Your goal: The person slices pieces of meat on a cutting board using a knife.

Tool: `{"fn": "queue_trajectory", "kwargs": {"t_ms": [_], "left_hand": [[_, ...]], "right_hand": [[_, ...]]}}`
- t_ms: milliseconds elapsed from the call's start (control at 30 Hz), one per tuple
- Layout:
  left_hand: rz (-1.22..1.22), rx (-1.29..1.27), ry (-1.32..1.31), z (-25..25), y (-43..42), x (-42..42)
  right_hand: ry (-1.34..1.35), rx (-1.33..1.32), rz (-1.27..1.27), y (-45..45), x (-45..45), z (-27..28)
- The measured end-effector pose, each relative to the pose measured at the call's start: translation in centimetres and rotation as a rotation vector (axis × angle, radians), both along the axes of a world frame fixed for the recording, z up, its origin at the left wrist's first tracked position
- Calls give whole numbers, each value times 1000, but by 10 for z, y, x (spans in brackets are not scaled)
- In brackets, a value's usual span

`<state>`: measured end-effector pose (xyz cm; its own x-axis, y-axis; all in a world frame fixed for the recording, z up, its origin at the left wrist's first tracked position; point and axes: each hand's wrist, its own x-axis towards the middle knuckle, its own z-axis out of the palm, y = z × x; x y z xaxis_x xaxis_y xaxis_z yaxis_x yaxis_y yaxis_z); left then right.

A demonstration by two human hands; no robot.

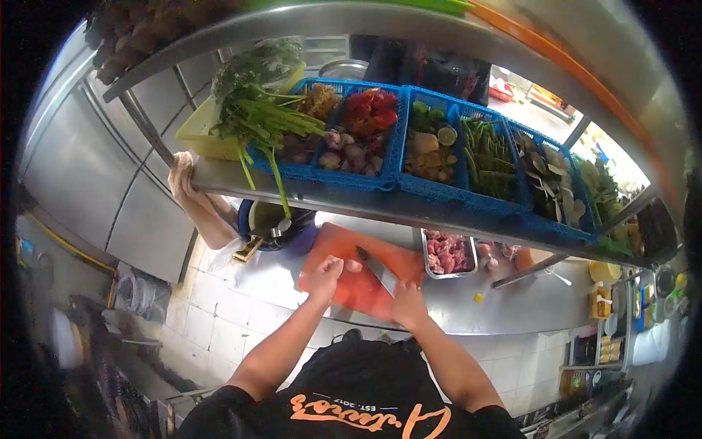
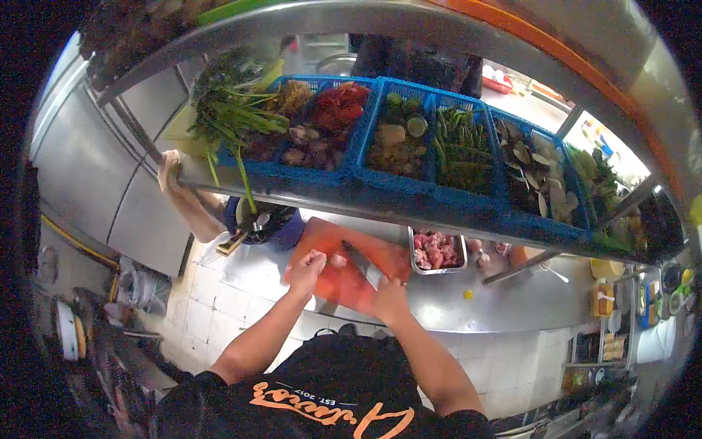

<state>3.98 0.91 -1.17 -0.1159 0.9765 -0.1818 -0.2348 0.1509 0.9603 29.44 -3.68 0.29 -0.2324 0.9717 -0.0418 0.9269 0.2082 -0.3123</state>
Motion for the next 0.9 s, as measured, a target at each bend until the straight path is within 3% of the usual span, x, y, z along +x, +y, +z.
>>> {"fn": "queue_trajectory", "kwargs": {"t_ms": [33, 167, 267, 367, 400, 500, 600, 700, 800, 900], "left_hand": [[-29, 16, 10, 16, -1, 2], [-136, -155, -9, 83, -17, 22], [-303, -123, -169, 49, -11, 41], [-307, -231, -95, 17, -7, 75], [-348, -74, -142, 9, -5, 81], [-280, -177, 93, -4, -6, 89], [-239, -162, 130, -63, 0, 93], [-209, -266, 335, -11, -10, 87], [-203, -239, 422, -15, -12, 83], [-251, -218, -21, -81, -6, 85]], "right_hand": [[-190, 4, 67, -13, 7, -11], [51, -1, -64, -43, 24, -1], [191, 16, -226, -49, 27, 31], [286, -129, -276, -63, 30, 67], [268, -55, -217, -69, 28, 69], [197, -202, -259, -84, 16, 87], [122, -297, -330, -83, 6, 79], [76, -311, -351, -80, -8, 84], [126, -295, -299, -71, -18, 69], [123, -218, -212, -50, -18, 12]]}}
